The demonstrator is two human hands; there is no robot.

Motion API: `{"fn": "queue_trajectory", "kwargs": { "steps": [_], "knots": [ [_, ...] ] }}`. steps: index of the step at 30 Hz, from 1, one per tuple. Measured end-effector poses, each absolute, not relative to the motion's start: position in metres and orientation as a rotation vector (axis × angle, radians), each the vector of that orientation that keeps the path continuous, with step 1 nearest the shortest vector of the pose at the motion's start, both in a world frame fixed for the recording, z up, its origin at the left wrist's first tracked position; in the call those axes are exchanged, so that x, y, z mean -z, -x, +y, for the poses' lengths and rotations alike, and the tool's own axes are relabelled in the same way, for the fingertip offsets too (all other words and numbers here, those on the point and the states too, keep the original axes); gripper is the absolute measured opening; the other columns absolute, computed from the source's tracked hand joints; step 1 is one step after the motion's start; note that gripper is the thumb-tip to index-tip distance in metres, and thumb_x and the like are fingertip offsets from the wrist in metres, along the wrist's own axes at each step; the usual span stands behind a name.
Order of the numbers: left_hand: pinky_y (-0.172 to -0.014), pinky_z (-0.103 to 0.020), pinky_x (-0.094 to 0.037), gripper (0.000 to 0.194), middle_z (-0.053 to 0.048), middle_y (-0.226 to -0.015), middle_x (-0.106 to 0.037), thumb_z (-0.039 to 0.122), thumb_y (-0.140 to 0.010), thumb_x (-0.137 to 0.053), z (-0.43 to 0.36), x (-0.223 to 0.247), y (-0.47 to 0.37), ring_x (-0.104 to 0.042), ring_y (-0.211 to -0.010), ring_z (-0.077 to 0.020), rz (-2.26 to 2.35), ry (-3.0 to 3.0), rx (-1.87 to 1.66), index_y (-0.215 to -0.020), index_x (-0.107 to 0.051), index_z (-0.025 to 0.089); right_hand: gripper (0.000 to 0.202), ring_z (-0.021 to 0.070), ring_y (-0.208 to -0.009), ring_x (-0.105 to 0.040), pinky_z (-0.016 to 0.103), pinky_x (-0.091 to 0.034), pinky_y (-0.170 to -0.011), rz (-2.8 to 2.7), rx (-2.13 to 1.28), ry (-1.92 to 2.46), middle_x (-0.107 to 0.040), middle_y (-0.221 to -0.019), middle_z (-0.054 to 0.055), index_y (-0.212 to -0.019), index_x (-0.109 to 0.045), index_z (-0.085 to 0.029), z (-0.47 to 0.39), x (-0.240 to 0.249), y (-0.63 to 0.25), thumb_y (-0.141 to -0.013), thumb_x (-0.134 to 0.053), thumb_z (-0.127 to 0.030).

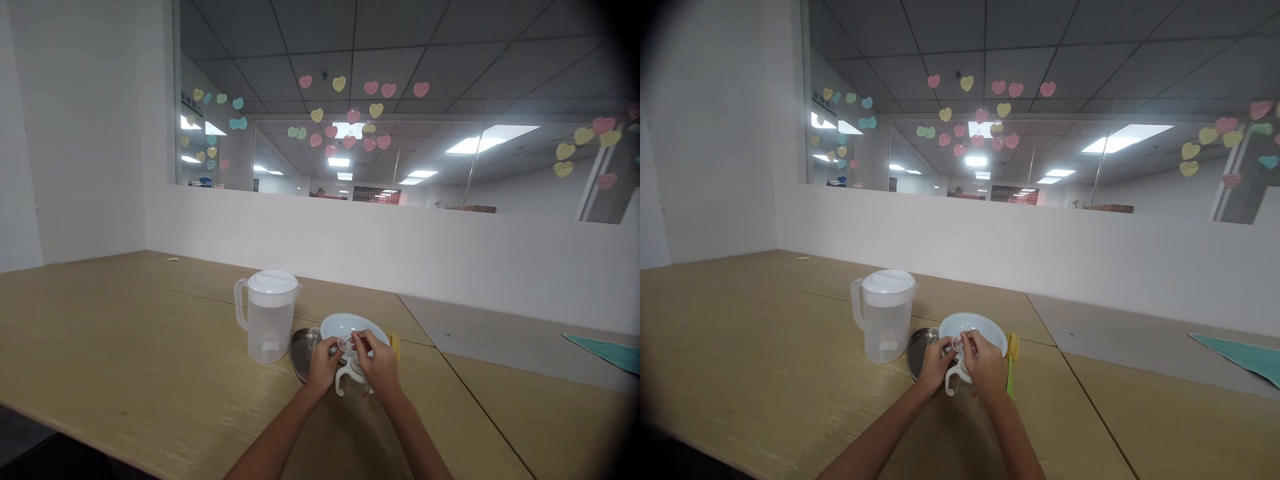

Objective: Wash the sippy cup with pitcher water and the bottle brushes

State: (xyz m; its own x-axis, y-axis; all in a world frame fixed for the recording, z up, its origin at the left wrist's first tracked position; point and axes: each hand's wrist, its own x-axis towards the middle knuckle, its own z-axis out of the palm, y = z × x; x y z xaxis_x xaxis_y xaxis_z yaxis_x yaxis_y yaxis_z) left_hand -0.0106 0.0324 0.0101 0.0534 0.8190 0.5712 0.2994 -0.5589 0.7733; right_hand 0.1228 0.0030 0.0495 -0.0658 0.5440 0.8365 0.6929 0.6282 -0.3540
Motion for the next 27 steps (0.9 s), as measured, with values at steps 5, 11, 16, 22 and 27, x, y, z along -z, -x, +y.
{"fn": "queue_trajectory", "kwargs": {
  "steps": [5, 11, 16, 22, 27],
  "knots": [
    [-0.071, -0.025, -0.044, 0.031, -0.005, -0.089, -0.071, 0.034, -0.083, -0.046, 0.034, -0.009, 0.011, -0.062, -0.079, -0.0172, 1.11, -1.872, -1.534, -0.093, -0.069, 0.017, 0.028, 0.0106, -0.056, -0.058, 0.02, -0.038, -0.057, -1.769, 0.184, 1.048, -0.066, -0.07, 0.002, -0.077, -0.059, -0.019, 0.005, -0.048, -0.124, -0.089, -0.041, -0.036],
    [-0.072, -0.025, -0.044, 0.03, -0.006, -0.09, -0.071, 0.035, -0.082, -0.047, 0.036, -0.007, 0.011, -0.062, -0.079, -0.0173, 1.131, -1.86, -1.535, -0.093, -0.069, 0.017, 0.025, 0.0107, -0.06, -0.056, 0.021, -0.037, -0.061, -1.796, 0.236, 1.035, -0.065, -0.072, 0.001, -0.076, -0.059, -0.018, 0.01, -0.043, -0.125, -0.089, -0.043, -0.033],
    [-0.073, -0.025, -0.044, 0.031, -0.006, -0.09, -0.071, 0.035, -0.082, -0.045, 0.036, -0.007, 0.011, -0.062, -0.079, -0.017, 1.143, -1.873, -1.547, -0.092, -0.069, 0.017, 0.027, 0.0111, -0.059, -0.055, 0.021, -0.035, -0.059, -1.807, 0.369, 1.011, -0.061, -0.065, 0.001, -0.075, -0.06, -0.017, 0.012, -0.04, -0.123, -0.089, -0.042, -0.031],
    [-0.073, -0.026, -0.045, 0.032, -0.006, -0.091, -0.071, 0.037, -0.081, -0.048, 0.034, -0.01, 0.01, -0.063, -0.08, -0.0176, 1.137, -1.807, -1.555, -0.092, -0.07, 0.017, 0.03, 0.011, -0.056, -0.053, 0.022, -0.032, -0.055, -1.815, 0.516, 1.053, -0.058, -0.061, 0.001, -0.074, -0.061, -0.018, 0.012, -0.039, -0.12, -0.09, -0.04, -0.032],
    [-0.077, -0.028, -0.046, 0.029, -0.006, -0.092, -0.071, 0.036, -0.077, -0.052, 0.035, -0.012, 0.012, -0.064, -0.083, -0.0192, 1.16, -1.757, -1.561, -0.09, -0.07, 0.017, 0.032, 0.011, -0.053, -0.052, 0.023, -0.029, -0.052, -1.782, 0.597, 1.075, -0.058, -0.059, 0.001, -0.074, -0.062, -0.018, 0.013, -0.039, -0.121, -0.09, -0.038, -0.032]
  ]
}}
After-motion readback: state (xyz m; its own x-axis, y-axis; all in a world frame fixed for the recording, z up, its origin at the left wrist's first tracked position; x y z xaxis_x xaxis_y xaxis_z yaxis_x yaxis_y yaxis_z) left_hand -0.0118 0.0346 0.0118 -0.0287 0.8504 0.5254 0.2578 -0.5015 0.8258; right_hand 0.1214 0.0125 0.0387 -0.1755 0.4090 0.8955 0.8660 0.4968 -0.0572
